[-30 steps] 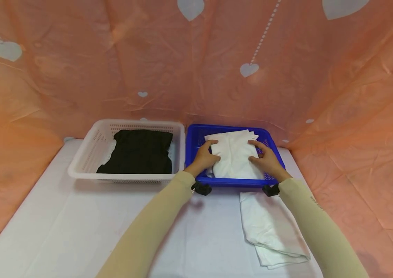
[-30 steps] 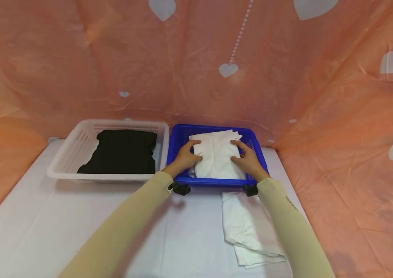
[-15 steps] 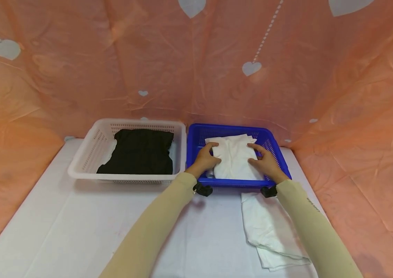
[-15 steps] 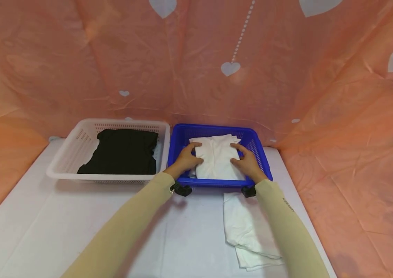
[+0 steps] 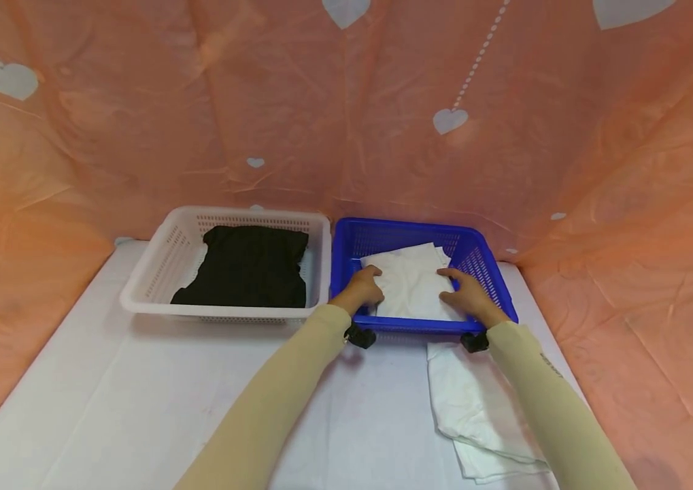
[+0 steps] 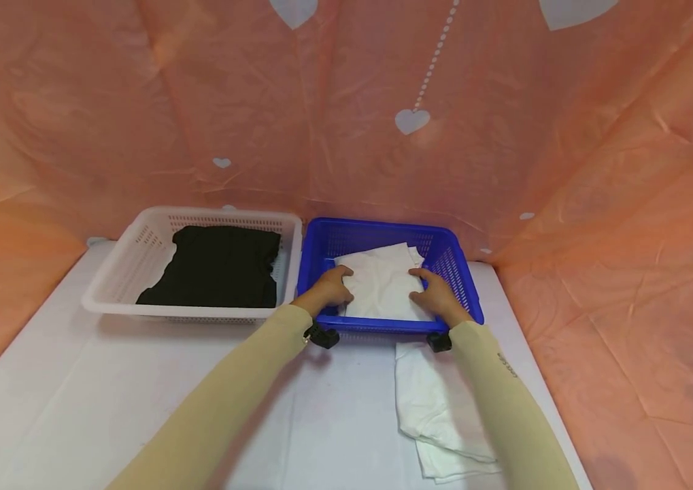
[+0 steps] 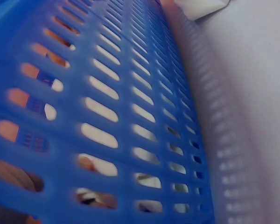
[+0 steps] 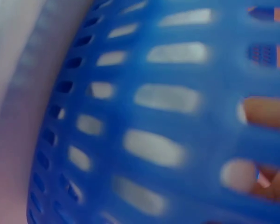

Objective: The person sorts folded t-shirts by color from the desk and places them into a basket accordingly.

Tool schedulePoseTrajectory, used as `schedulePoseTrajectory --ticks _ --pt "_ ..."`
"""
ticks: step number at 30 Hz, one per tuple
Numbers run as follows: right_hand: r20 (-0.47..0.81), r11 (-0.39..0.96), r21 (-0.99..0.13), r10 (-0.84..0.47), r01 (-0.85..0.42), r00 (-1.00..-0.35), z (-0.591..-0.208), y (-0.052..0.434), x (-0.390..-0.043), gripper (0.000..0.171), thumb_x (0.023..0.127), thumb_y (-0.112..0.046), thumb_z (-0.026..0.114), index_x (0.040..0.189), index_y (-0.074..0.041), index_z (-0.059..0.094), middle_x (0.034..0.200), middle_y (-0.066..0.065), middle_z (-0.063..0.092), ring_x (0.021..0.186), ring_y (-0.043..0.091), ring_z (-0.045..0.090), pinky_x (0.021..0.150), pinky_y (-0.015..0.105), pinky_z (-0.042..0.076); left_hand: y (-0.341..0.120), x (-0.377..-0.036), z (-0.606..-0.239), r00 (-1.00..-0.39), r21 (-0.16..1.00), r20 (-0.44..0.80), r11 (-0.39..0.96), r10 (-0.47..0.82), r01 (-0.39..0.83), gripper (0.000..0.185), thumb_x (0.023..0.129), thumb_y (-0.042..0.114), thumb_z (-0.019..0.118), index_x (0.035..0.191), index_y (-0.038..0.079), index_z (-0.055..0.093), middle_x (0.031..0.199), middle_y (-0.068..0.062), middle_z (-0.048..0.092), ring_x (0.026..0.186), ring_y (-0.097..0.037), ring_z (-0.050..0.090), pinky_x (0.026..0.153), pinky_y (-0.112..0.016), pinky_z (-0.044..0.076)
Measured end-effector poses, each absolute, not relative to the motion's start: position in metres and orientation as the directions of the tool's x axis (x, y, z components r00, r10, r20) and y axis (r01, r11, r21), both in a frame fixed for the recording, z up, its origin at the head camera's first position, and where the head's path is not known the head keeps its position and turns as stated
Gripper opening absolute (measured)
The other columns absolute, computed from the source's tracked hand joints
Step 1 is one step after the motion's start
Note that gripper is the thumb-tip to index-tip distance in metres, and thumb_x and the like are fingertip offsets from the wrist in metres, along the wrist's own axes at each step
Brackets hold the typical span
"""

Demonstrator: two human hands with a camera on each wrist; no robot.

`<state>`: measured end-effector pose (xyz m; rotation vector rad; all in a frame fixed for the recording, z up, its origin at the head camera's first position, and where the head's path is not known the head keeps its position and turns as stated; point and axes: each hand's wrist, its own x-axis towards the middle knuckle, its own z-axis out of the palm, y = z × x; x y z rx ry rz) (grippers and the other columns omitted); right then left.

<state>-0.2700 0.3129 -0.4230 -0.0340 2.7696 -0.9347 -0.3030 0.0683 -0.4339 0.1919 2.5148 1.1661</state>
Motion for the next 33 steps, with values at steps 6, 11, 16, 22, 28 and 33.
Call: schedulePoseTrajectory --ticks 6,11,16,22,28,33 --pt "-0.144 0.799 -0.601 -0.104 0.004 -0.984 -0.424 0.313 -0.265 0.058 0.091 -0.012 0.061 0.143 0.000 0.040 0.146 0.030 0.037 0.133 0.048 0.036 0.109 0.060 0.029 0.067 -0.299 -0.433 -0.945 0.802 -0.239 0.594 0.225 -0.061 0.059 0.077 0.005 0.070 0.133 0.004 0.051 0.127 -0.017 0.060 0.094 -0.029 0.062 0.077 -0.030 0.052" --pt "0.003 0.753 -0.654 -0.088 -0.069 -0.996 -0.410 0.313 -0.251 0.054 0.092 -0.014 0.061 0.141 0.001 0.043 0.138 0.031 0.047 0.113 0.045 0.057 0.090 0.051 0.050 0.064 -0.289 -0.424 -0.975 0.905 -0.090 0.426 0.203 0.005 0.056 0.080 0.012 0.072 0.133 0.006 0.054 0.129 -0.023 0.056 0.111 -0.034 0.061 0.092 -0.039 0.051" --pt "0.081 0.734 -0.665 -0.108 -0.134 -0.991 -0.387 0.316 -0.230 0.050 0.093 -0.017 0.062 0.139 -0.004 0.047 0.133 0.026 0.053 0.109 0.042 0.060 0.088 0.049 0.053 0.061 -0.272 -0.401 -0.958 0.955 -0.001 0.284 0.286 0.084 0.051 0.084 0.012 0.069 0.133 0.010 0.054 0.132 -0.019 0.056 0.118 -0.034 0.058 0.095 -0.042 0.050" --pt "0.221 0.733 -0.632 -0.140 -0.251 -0.965 -0.371 0.327 -0.193 0.041 0.092 -0.012 0.064 0.131 -0.003 0.055 0.122 0.020 0.062 0.098 0.014 0.065 0.080 0.017 0.051 0.067 -0.236 -0.387 -0.898 0.978 0.114 0.109 0.425 0.176 0.047 0.086 0.010 0.067 0.132 0.012 0.056 0.125 -0.015 0.059 0.109 -0.030 0.063 0.087 -0.030 0.054" --pt "0.259 0.714 -0.617 -0.212 -0.330 -0.942 -0.370 0.342 -0.148 0.034 0.088 -0.004 0.066 0.121 0.000 0.061 0.109 -0.014 0.064 0.088 -0.006 0.062 0.072 0.012 0.049 0.080 -0.192 -0.404 -0.835 0.990 0.100 0.031 0.542 0.138 0.043 0.087 0.011 0.068 0.129 0.010 0.059 0.122 -0.019 0.062 0.099 -0.024 0.067 0.078 -0.019 0.051" --pt "0.193 0.777 -0.565 -0.199 -0.275 -0.961 -0.387 0.362 -0.118 0.033 0.084 -0.008 0.071 0.116 -0.005 0.064 0.108 -0.006 0.067 0.086 -0.004 0.063 0.067 0.020 0.052 0.096 -0.159 -0.434 -0.843 0.993 -0.044 0.116 0.537 0.022 0.045 0.085 0.019 0.070 0.128 0.015 0.060 0.122 -0.014 0.062 0.094 -0.013 0.063 0.072 -0.021 0.049"
